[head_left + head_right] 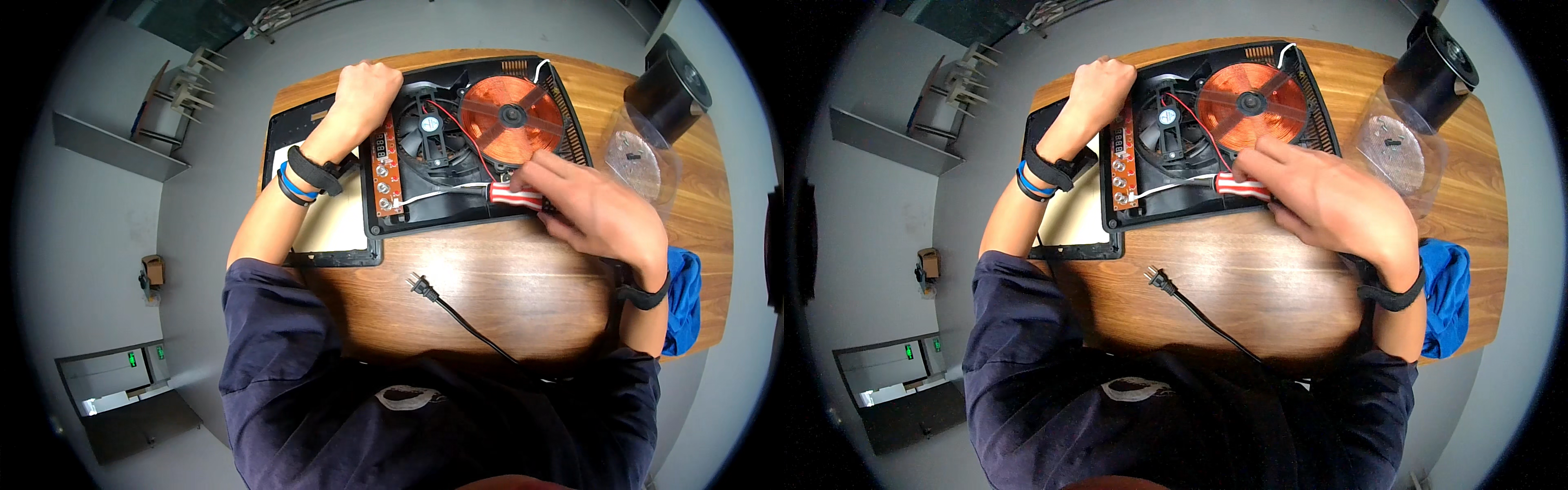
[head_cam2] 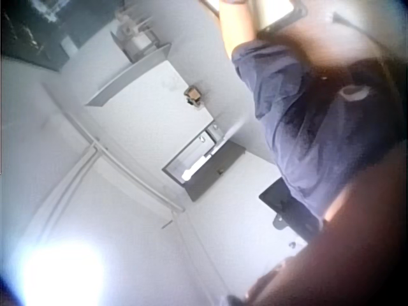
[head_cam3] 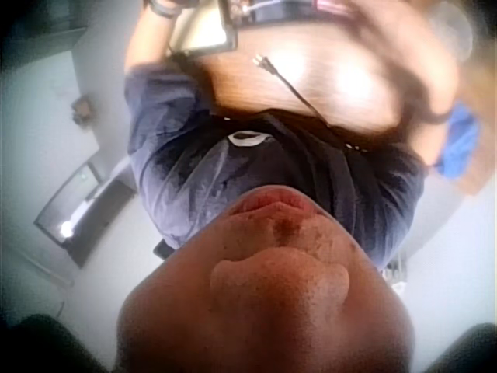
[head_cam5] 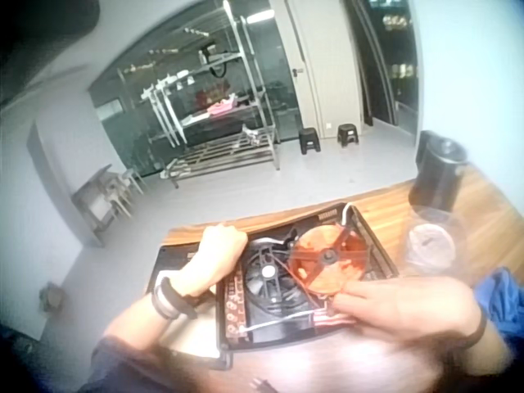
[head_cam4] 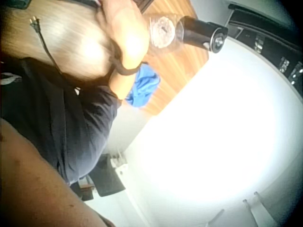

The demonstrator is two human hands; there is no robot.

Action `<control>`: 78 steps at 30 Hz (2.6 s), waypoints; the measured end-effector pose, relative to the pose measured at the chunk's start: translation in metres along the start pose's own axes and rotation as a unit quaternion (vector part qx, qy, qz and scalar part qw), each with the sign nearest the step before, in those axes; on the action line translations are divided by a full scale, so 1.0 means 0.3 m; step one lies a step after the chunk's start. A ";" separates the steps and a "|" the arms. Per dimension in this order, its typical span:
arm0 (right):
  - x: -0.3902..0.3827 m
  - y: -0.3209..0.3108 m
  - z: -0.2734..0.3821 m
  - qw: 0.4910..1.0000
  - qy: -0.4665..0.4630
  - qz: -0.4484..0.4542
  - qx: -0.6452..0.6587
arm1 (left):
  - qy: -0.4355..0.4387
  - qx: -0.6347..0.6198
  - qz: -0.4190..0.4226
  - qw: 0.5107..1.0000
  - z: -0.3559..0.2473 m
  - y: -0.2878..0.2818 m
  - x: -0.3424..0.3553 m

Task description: The person uses a screwdriver to loosen screws on a disassembled electronic device, removes a copper coil component, and wipes it with a blue cloth. The person then repositions the coil and continues adjusting internal parts.

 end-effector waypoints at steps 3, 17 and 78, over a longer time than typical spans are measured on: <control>0.011 0.034 0.011 0.999 -0.016 0.037 0.000 | 0.020 -0.006 -0.010 1.000 0.011 0.022 -0.004; 0.037 0.093 -0.035 0.999 -0.011 0.016 -0.036 | -0.025 -0.139 0.055 0.988 0.095 0.053 -0.013; -0.273 -0.239 -0.560 0.949 0.268 -0.113 -0.124 | 0.107 -0.410 0.088 0.902 -0.381 -0.313 -0.447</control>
Point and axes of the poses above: each hand's wrist, its own x-axis towards the middle knuckle, its own y-axis out of the palm, z = x × y, the point moved 9 cm from there along x, towards the middle knuckle, and after that the axes turned 4 degrees about -x, right-handed, at the moved point
